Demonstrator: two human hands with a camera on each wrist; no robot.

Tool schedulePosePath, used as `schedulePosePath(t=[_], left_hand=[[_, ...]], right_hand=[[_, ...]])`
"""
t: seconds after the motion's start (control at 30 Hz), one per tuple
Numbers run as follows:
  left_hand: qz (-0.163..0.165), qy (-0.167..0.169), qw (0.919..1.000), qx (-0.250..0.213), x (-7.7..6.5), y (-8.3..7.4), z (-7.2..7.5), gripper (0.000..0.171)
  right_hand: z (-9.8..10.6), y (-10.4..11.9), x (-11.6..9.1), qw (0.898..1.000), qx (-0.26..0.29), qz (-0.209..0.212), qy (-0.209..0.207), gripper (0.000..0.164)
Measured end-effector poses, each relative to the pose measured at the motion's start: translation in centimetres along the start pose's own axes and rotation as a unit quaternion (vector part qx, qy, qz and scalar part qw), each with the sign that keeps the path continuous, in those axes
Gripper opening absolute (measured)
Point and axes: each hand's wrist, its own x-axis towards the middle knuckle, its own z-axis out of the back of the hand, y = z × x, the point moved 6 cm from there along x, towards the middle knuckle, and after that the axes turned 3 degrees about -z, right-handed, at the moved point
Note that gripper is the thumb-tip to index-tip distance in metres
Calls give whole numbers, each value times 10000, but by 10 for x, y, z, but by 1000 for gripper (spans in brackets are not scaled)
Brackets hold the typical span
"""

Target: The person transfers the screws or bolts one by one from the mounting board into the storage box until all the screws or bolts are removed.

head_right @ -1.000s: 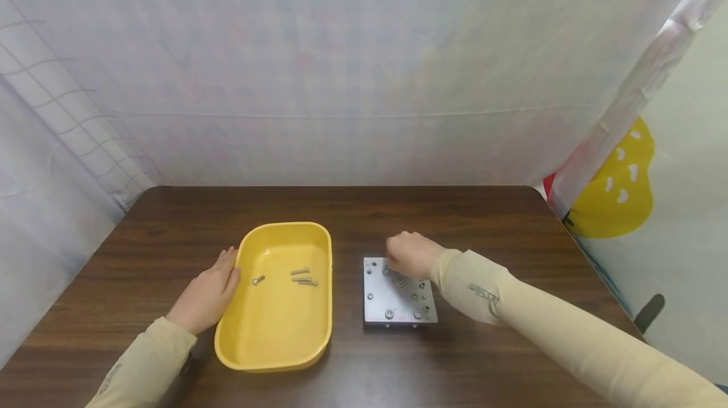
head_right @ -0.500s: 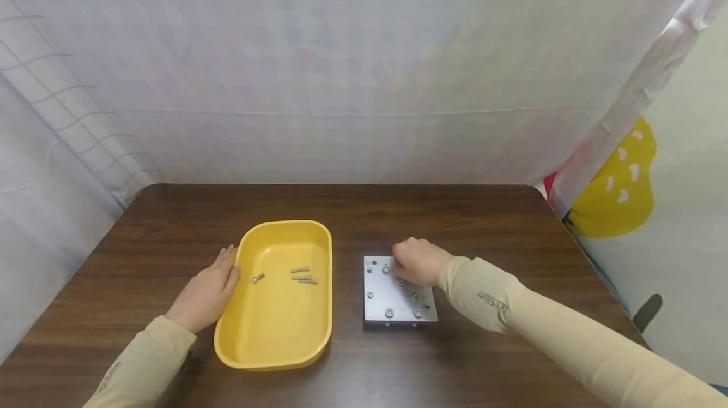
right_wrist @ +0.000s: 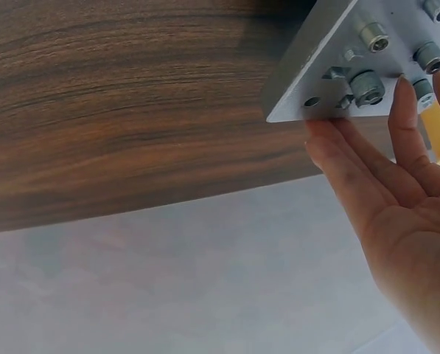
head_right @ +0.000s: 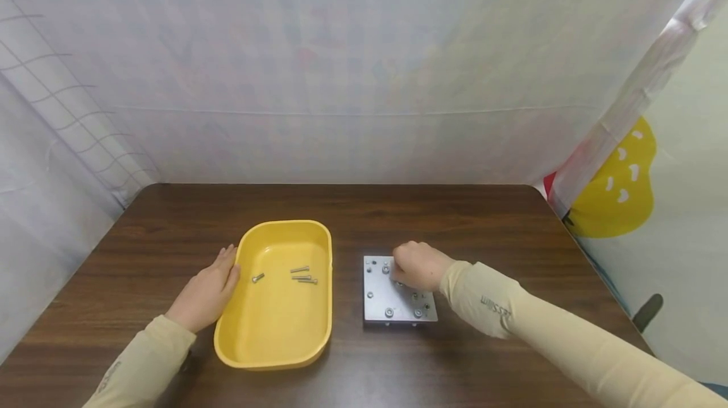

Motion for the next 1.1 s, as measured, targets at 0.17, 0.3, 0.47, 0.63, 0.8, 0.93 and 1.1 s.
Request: schedulePosePath(t=[0.17,0.3,0.47,0.63,0.8,0.93,1.1], left_hand=[[-13,-29,10000,26,0,0,1,52],[-44,-48,10000,16,-1,-1,1,52],[-55,-46,10000,12,-1,-1,1,52],[-21,-15,10000,5,-2,-1,0,52],[32,11,10000,-6,-1,0,0,53],[-5,-18,10000,28,0,0,-1,53],[-36,-21,10000,41,-1,-1,-1,53]], right_hand=[[1,2,-3,9999,-68,10,-98,22],[0,2,-4,9998,-175,-58,-5,23],[-1,4,-5,9995,-280,-111,125,19],[0,7,-6,9990,-405,-37,180,17],[1,8,-7,9986,-448,-12,279,19],[1,8,-7,9986,-431,-12,315,20],[4,7,-7,9989,-436,93,156,18]])
